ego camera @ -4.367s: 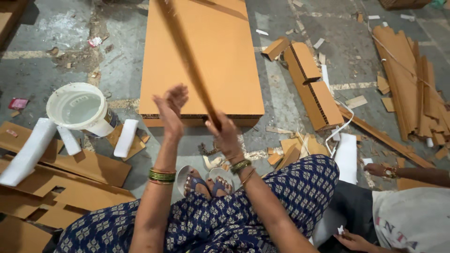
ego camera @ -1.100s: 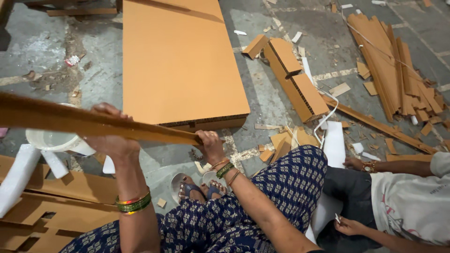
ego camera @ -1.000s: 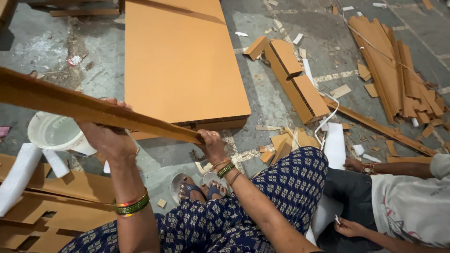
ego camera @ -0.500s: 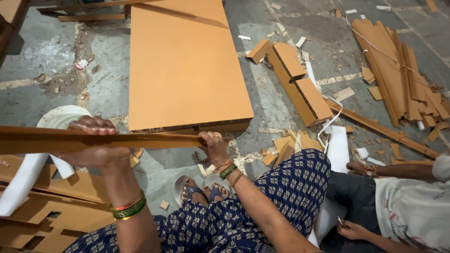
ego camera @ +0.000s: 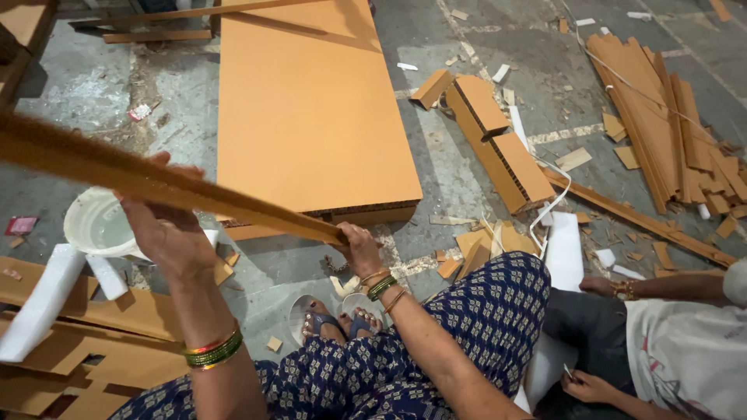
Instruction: The person applies a white substance to a long cardboard strip using a white foam applicator. They then place the strip onto a large flat cardboard sheet and press it down to secure it.
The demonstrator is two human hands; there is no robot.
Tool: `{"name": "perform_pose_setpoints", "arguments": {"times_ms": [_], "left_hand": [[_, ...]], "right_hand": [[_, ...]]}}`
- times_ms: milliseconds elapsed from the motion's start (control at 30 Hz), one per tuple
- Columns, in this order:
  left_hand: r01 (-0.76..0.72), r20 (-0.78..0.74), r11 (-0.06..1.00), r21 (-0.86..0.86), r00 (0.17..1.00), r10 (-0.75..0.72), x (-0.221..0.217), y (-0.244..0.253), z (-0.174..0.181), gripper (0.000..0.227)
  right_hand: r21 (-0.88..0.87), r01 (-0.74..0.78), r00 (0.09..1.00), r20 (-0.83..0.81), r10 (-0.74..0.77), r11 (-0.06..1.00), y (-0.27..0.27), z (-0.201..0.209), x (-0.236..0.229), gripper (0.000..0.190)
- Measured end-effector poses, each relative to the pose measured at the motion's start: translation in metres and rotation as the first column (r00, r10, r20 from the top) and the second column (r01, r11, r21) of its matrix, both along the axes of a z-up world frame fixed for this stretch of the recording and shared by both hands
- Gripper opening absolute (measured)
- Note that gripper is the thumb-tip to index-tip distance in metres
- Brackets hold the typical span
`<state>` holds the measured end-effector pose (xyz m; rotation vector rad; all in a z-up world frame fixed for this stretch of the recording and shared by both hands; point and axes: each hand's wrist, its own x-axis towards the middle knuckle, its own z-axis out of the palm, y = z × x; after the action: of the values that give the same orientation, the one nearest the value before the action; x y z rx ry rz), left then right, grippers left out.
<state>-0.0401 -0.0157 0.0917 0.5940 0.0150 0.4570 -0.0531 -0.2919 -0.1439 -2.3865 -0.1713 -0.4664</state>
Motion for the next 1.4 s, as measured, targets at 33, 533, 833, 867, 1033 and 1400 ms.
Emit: {"name": "perform_pose_setpoints", "arguments": {"times_ms": [33,533,833,867,1033,1400], "left_hand": [[0.004,-0.042,0.988,-0.154,0.999,-0.011,-0.001,0.001,0.005,0.045],[0.163,0.599,0.984,0.076,0.781,-0.176,-0.003,0.050,-0.011,0.085],[0.348,0.608,0.913,0.211,0.685,-0.401,0.015,-0.023,0.050,0.061],[0.328,0.597,0.924,0.195,0.708,-0.377,0.013,-0.024,0.049,0.060],[0.226,0.509,0.963,0.143,0.818,-0.268,0.009,-0.017,0.018,0.054],[0.026,-0.104,0.932,0.361,0.995,0.013,-0.068,0.066,-0.106,0.050]], "right_hand": [[0.028,0.006,0.999,-0.036,-0.005,1.000,0.000,0.000,0.002,0.032],[-0.085,-0.028,0.982,0.186,0.043,0.996,-0.010,0.019,-0.003,0.042],[0.200,-0.021,0.988,0.153,-0.010,0.980,0.003,0.007,-0.009,0.029],[0.280,0.014,0.997,0.065,-0.033,0.960,0.003,0.013,-0.010,0.028],[0.436,0.188,0.981,-0.122,-0.149,0.880,-0.013,0.042,-0.019,0.031],[0.286,0.069,0.970,0.205,-0.131,0.956,-0.045,0.014,0.002,0.037]]}}
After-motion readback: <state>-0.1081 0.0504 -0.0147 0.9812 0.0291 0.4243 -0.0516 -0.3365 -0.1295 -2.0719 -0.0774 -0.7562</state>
